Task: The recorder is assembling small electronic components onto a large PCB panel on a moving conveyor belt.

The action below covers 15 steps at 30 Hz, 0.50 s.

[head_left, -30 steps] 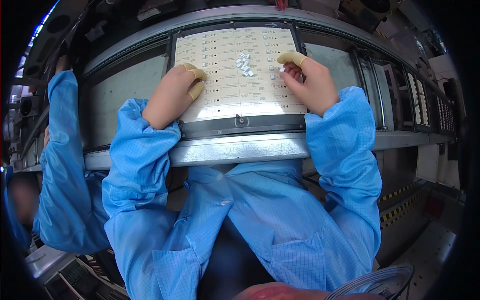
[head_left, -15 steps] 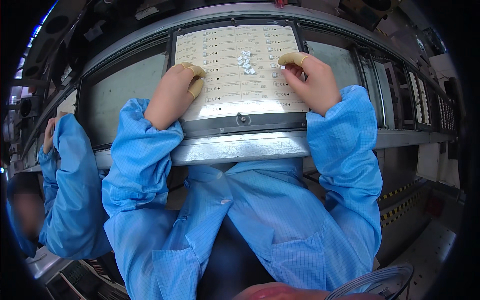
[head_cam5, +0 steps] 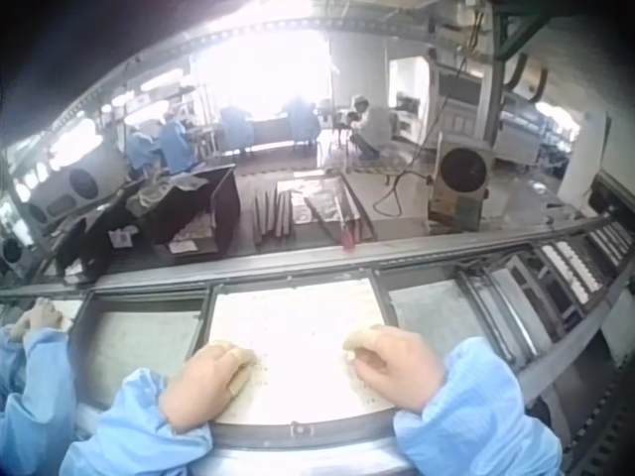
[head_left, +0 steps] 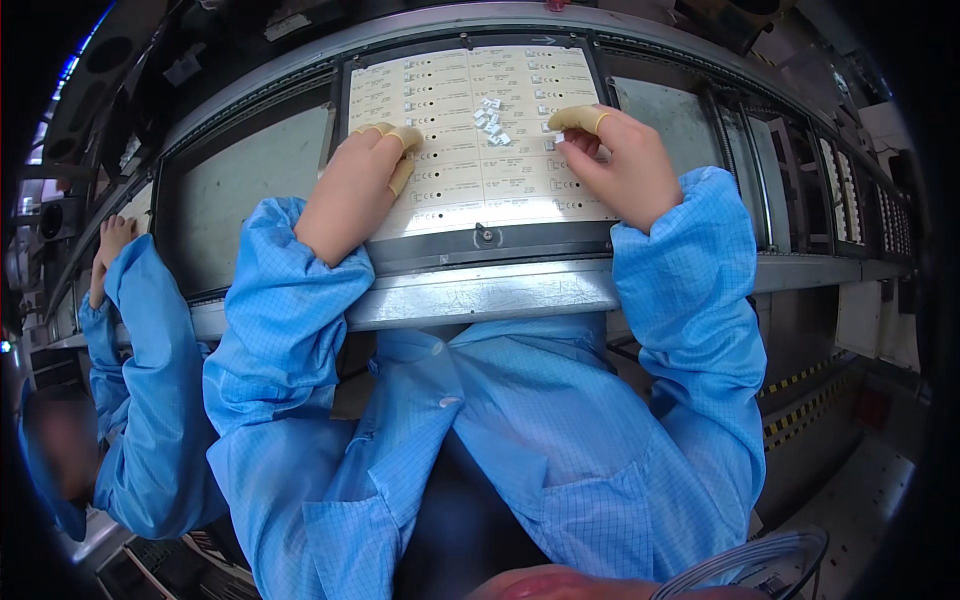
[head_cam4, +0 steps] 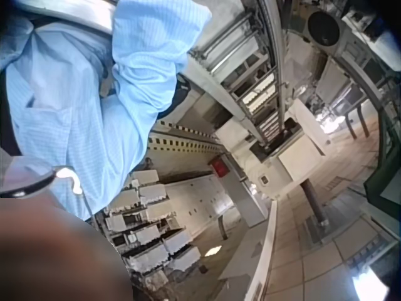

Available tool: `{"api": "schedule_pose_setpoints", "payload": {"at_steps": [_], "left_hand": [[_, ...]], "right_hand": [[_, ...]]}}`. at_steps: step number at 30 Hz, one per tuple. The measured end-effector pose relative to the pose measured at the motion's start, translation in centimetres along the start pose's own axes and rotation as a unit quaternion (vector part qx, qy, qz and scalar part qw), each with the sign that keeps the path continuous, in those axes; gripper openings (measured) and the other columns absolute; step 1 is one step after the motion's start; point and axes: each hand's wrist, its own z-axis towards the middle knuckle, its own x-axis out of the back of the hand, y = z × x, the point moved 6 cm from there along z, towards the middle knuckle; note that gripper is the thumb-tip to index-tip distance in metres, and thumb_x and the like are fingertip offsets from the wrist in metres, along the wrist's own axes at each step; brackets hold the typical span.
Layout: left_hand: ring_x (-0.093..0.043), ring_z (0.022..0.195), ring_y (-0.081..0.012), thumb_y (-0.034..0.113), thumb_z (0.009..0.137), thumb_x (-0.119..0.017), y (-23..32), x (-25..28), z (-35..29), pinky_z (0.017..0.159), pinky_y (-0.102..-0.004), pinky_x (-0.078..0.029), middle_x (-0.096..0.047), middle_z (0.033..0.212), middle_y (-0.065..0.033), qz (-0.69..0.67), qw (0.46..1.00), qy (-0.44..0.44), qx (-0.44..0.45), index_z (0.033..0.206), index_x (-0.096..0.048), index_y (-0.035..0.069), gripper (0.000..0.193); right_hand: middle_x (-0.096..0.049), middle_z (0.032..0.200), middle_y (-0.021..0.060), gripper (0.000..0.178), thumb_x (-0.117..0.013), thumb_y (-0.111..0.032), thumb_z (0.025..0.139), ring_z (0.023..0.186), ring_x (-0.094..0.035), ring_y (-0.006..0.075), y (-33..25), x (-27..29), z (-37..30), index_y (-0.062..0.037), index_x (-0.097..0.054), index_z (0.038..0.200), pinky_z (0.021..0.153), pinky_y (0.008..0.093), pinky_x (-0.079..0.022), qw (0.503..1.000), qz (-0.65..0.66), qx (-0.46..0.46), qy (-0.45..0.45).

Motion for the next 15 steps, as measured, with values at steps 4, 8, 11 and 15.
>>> {"api": "schedule_pose_setpoints", "payload": {"at_steps": [4,8,11,15], "left_hand": [[-0.056,0.085,-0.0311,0.009,0.079,-0.060,-0.4,0.1,-0.2,0.078,-0.0365,-0.046,-0.059,0.091,-0.0135,-0.022,0.999,0.004,-0.043,0.094,-0.062,0.003,0.016],[-0.056,0.086,-0.0312,0.009,0.077,-0.062,0.6,0.9,0.8,0.077,-0.0371,-0.047,-0.059,0.091,-0.0130,-0.020,0.999,-0.010,-0.043,0.092,-0.063,0.003,0.017],[-0.056,0.086,-0.0313,0.010,0.075,-0.063,2.8,1.0,2.2,0.076,-0.0374,-0.047,-0.058,0.093,-0.0132,-0.027,0.995,0.045,-0.083,0.092,-0.063,0.002,0.018],[-0.055,0.088,-0.0306,0.007,0.073,-0.066,4.9,-1.0,4.2,0.078,-0.0356,-0.047,-0.056,0.097,-0.0135,-0.053,0.991,0.031,-0.121,0.098,-0.064,0.005,0.025]], "right_hand": [[-0.060,0.082,0.0087,0.016,-0.061,-0.007,0.080,0.070,-0.059,0.0170,0.2,-0.5,-0.5,-0.0041,-0.061,0.096,0.067,0.0273,-0.049,0.999,-0.015,-0.039,-0.036],[-0.059,0.085,0.0116,0.013,-0.061,-0.007,0.080,0.077,-0.059,0.0252,0.4,-1.4,-1.1,-0.0026,-0.060,0.092,0.069,0.0319,-0.049,0.995,-0.079,0.029,-0.052],[-0.057,0.086,0.0128,0.013,-0.060,-0.007,0.079,0.081,-0.058,0.0290,-0.3,-1.5,-1.3,-0.0014,-0.060,0.090,0.072,0.0349,-0.048,0.991,-0.103,0.054,-0.060],[-0.057,0.088,0.0126,0.013,-0.060,-0.006,0.078,0.084,-0.057,0.0302,-0.5,-1.6,-1.5,-0.0008,-0.060,0.090,0.074,0.0372,-0.048,0.986,-0.136,0.070,-0.060]]}}
